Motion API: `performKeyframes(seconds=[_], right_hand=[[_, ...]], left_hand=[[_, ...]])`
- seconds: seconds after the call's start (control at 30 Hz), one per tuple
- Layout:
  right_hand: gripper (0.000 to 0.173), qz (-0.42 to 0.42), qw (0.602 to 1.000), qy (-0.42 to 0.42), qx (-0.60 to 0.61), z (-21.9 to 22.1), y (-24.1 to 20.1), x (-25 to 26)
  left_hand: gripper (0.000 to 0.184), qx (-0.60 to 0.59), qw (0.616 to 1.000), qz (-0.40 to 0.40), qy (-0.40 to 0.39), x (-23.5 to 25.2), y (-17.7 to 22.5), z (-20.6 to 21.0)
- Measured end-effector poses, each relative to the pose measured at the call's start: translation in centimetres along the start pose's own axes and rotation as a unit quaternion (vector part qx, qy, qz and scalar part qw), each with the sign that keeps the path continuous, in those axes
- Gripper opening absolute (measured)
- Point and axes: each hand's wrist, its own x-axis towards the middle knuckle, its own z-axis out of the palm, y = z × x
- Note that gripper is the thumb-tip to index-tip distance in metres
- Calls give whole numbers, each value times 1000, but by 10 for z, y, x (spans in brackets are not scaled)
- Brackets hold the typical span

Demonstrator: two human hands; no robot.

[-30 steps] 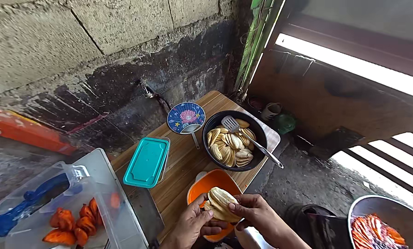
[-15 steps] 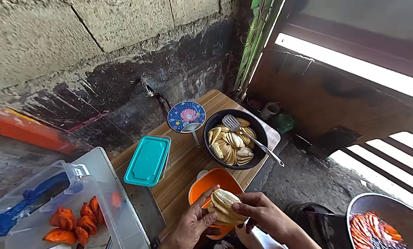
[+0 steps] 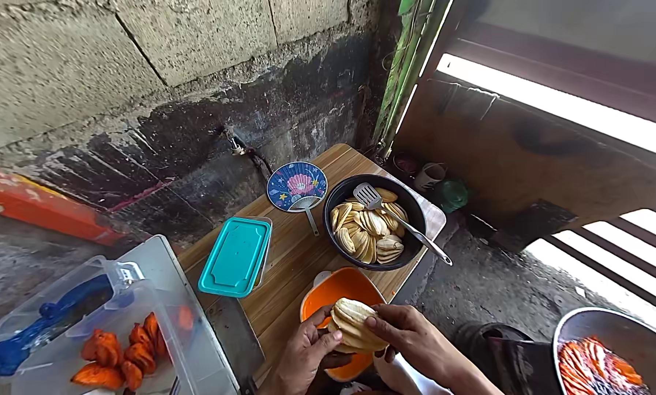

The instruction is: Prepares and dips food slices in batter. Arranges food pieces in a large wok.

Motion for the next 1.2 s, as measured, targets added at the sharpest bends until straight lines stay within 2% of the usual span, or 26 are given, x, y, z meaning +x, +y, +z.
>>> performKeyframes(seconds=[0.1, 0.2, 0.43, 0.63, 0.77, 0.97, 1.03, 1.07, 1.1, 1.17, 1.2], right_hand=[[35, -24, 999, 5, -32, 1, 2, 0], [35, -44, 999, 8, -31, 2, 4, -1], [34, -35, 997, 20, -60, 0, 5, -2], [38, -26, 999, 18, -24, -4, 11, 3], [38, -7, 1000, 29, -6, -13, 26, 18], [36, 5, 1000, -9, -23, -20, 30, 33], [38, 13, 998, -14, -52, -26, 34, 43], [39, 24, 995, -14, -93, -31, 35, 51], [42, 42, 988, -15, -150, -37, 36, 59], [46, 79, 959, -23, -271, -48, 36, 76], [46, 97, 942, -32, -318, -52, 35, 84]], left_hand=[[39, 20, 999, 14, 38, 5, -4, 2], [37, 54, 997, 44, 41, 9, -7, 1], [28, 66, 995, 9, 74, 9, -4, 7], [29, 40, 994, 5, 103, 16, -15, 6], [45, 28, 995, -3, 91, 21, -32, 2], [38, 8, 990, 0, 139, 25, -50, 3], [37, 71, 984, -12, 164, 24, -58, -5], [40, 165, 968, -11, 191, 23, -64, -13], [45, 288, 931, -8, 222, 19, -71, -21], [51, 533, 801, -4, 273, 11, -85, -37], [55, 616, 737, -23, 276, 7, -89, -45]])
